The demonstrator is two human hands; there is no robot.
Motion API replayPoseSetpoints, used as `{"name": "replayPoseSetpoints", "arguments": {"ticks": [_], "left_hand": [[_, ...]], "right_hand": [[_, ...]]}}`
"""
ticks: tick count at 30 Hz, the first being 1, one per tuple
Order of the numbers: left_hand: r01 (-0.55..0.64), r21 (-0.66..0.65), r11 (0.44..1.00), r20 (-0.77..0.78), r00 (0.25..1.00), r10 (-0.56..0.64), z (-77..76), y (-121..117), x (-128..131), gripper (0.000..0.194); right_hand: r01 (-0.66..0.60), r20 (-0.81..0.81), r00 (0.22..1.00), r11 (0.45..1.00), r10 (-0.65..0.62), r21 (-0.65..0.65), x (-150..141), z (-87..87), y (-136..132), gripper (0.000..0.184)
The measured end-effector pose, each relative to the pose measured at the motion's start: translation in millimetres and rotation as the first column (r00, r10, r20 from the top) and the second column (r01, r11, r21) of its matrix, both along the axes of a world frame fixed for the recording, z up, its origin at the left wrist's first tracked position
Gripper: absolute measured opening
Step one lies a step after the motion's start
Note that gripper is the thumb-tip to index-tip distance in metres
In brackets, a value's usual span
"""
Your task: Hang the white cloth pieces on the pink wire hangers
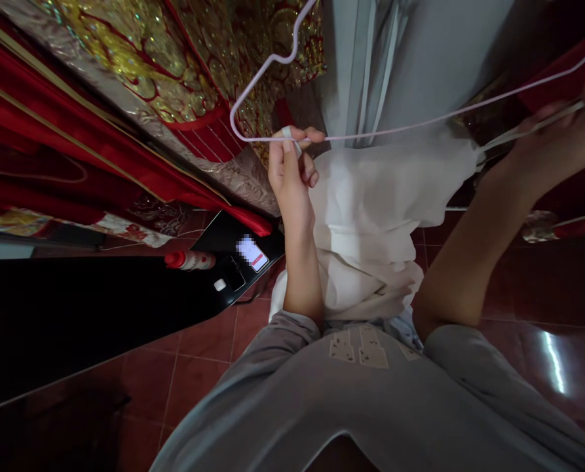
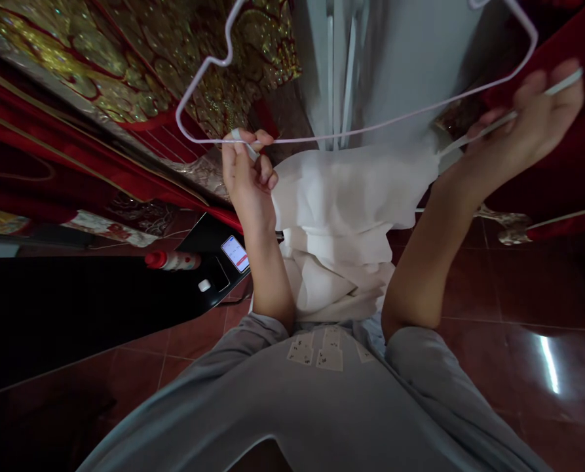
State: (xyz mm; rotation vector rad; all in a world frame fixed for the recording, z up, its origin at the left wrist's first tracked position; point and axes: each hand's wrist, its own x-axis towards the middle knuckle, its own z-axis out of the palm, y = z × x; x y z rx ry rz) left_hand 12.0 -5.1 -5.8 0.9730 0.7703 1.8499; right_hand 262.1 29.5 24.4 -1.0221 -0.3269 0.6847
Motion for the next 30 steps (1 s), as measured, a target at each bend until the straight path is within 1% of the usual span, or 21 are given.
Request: {"name": "replayPoseSetpoints", "arguments": {"ticks": [1,2,3,5,6,8,10,11,12,14,16,17,18,20,23,25,26,28,30], "left_hand": [[0.008,0.003,1.0,0.002,1.0,-0.008,0.0,0,0,0.024],[0.014,0.005,1.0,0.003,1.0,-0.014,-0.1,0,0,0.024],[0.016,0.003,1.0,0.001,1.0,-0.016,-0.2,-1,0,0.024],[0.01,-0.025,1.0,-0.016,1.0,-0.011,-0.2,-1,1,0.021],[0.003,-0.05,0.999,-0.029,1.0,-0.004,0.0,-2,1,0.018],[-0.012,-0.091,0.996,-0.048,0.999,0.008,0.7,-4,2,0.017],[-0.008,-0.107,0.994,-0.051,0.999,0.003,2.0,-6,4,0.018],[0.005,-0.105,0.994,-0.043,0.999,-0.009,2.6,-7,5,0.02],[0.03,-0.098,0.995,-0.032,0.999,-0.033,3.2,-7,5,0.021],[0.077,-0.079,0.994,-0.011,0.997,-0.078,3.6,-8,4,0.02],[0.09,-0.062,0.994,0.002,0.996,-0.09,2.6,-7,-1,0.018],[0.062,-0.061,0.996,-0.002,0.998,-0.062,1.4,-6,-5,0.017],[0.009,-0.065,0.998,-0.015,1.0,-0.01,-0.1,-6,-9,0.017],[-0.139,-0.084,0.987,-0.068,0.989,0.134,-4.0,-4,-21,0.021],[-0.366,-0.1,0.925,-0.165,0.923,0.348,-9.7,-1,-39,0.026],[-0.468,-0.055,0.882,-0.196,0.871,0.45,-11.2,0,-50,0.025],[-0.496,-0.011,0.868,-0.203,0.851,0.484,-10.7,2,-55,0.023],[-0.496,0.098,0.863,-0.228,0.833,0.505,-7.1,5,-62,0.017],[-0.417,0.223,0.881,-0.273,0.841,0.467,-0.8,11,-68,0.014]], "right_hand": [[0.062,0.024,0.998,0.997,-0.063,0.04,-9,-3.8,-6,0.021],[0.05,0.035,0.998,0.997,-0.052,0.053,-18,-7.4,-11,0.016],[0.012,0.046,0.999,0.998,-0.015,0.058,-27,-10.4,-14,0.013],[-0.143,0.051,0.989,0.989,0.141,0.039,-46,-13.8,-17,0.016],[-0.22,0.052,0.975,0.975,0.217,0.041,-55,-13.9,-17,0.018],[-0.373,0.063,0.927,0.925,0.369,0.073,-69,-11.4,-17,0.025],[-0.483,0.074,0.875,0.864,0.478,0.141,-79,-7.7,-18,0.03],[-0.5,0.079,0.866,0.847,0.494,0.181,-81,-6.3,-19,0.03],[-0.493,0.083,0.869,0.843,0.488,0.214,-83,-5.5,-20,0.028],[-0.451,0.089,0.892,0.86,0.443,0.24,-83,-6.0,-22,0.025],[-0.436,0.126,0.9,0.868,0.417,0.238,-81,-8.5,-24,0.025],[-0.434,0.146,0.9,0.869,0.41,0.238,-81,-9.8,-24,0.025],[-0.437,0.162,0.899,0.866,0.408,0.242,-80,-11.0,-24,0.025],[-0.441,0.173,0.896,0.86,0.408,0.256,-79,-12.3,-23,0.024],[-0.455,0.168,0.89,0.854,0.424,0.251,-79,-12.6,-23,0.021],[-0.455,0.168,0.89,0.857,0.425,0.242,-78,-12.7,-22,0.019],[-0.451,0.172,0.891,0.86,0.419,0.24,-78,-12.9,-22,0.019],[-0.447,0.195,0.892,0.863,0.408,0.235,-78,-13.2,-23,0.02],[-0.451,0.218,0.887,0.865,0.407,0.218,-78,-12.9,-23,0.02]]}}
